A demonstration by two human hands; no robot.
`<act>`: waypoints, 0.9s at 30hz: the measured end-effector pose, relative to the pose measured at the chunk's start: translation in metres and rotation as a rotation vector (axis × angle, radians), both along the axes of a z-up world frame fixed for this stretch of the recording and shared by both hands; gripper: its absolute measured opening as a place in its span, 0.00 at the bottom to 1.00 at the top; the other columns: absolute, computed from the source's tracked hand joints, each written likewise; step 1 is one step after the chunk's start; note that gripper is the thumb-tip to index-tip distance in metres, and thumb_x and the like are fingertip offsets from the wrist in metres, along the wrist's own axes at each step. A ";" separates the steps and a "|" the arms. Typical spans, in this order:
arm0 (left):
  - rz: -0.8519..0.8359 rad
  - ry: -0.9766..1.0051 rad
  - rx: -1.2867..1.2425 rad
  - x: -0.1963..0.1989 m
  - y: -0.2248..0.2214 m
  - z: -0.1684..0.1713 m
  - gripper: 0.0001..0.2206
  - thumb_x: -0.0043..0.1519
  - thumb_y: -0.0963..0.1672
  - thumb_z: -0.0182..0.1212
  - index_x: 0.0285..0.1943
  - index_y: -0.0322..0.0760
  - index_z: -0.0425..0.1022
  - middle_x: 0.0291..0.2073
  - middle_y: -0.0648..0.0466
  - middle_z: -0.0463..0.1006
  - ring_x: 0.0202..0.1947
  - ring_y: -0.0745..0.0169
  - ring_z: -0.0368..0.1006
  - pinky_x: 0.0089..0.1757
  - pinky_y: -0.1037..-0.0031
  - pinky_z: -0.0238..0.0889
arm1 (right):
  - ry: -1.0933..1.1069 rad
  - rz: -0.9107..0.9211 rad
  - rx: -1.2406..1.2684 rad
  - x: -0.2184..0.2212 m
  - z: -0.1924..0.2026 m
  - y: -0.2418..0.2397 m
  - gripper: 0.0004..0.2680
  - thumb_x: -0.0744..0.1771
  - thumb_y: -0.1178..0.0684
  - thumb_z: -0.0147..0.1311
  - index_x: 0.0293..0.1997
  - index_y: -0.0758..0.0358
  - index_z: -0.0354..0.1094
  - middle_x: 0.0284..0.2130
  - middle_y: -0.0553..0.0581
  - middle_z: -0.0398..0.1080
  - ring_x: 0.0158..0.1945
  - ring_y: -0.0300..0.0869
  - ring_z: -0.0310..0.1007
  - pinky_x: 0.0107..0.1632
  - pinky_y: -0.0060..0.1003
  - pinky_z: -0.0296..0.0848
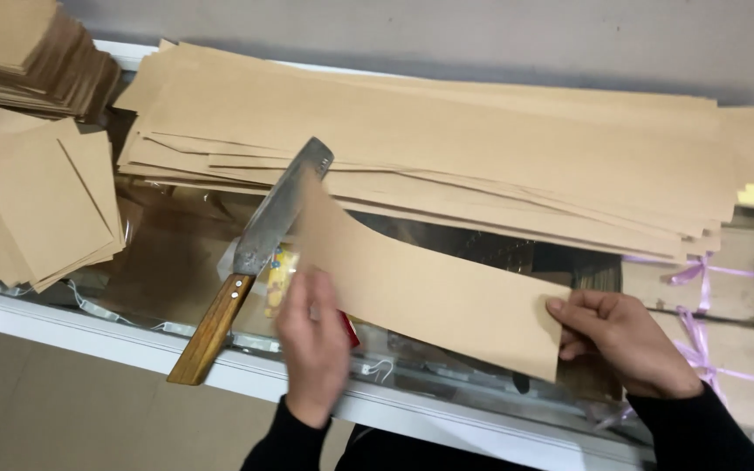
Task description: The person takes long strips of brown paper, folds them into smaller rectangular shapes, and uses the flat side of a large knife to press and sharpen the creases.
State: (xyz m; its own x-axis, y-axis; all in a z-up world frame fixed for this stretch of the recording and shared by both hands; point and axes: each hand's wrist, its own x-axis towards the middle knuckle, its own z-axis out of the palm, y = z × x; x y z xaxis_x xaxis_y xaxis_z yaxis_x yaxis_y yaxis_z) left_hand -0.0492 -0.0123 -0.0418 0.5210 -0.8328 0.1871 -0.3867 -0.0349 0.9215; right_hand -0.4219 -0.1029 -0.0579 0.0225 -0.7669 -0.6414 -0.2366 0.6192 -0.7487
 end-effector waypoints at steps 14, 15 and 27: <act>-0.895 -0.667 0.059 -0.084 0.007 -0.010 0.28 0.80 0.46 0.38 0.90 0.28 0.49 0.88 0.36 0.51 0.89 0.40 0.41 0.80 0.53 0.30 | -0.134 -0.015 0.094 0.034 0.010 0.001 0.10 0.75 0.57 0.56 0.47 0.81 0.78 0.35 0.81 0.85 0.35 0.61 0.87 0.44 0.49 0.87; -0.875 -0.663 0.024 -0.083 0.007 -0.008 0.27 0.81 0.46 0.39 0.89 0.27 0.53 0.87 0.35 0.55 0.88 0.38 0.45 0.80 0.51 0.34 | -0.127 -0.007 0.095 0.035 0.016 0.002 0.11 0.74 0.56 0.58 0.45 0.81 0.78 0.35 0.82 0.86 0.36 0.61 0.87 0.46 0.49 0.87; -0.840 -0.783 0.035 -0.085 0.006 -0.015 0.32 0.83 0.55 0.34 0.89 0.31 0.53 0.89 0.39 0.50 0.89 0.41 0.41 0.80 0.52 0.30 | 0.004 0.033 0.032 0.027 -0.007 0.003 0.08 0.70 0.56 0.71 0.39 0.72 0.78 0.25 0.64 0.78 0.27 0.48 0.82 0.35 0.39 0.84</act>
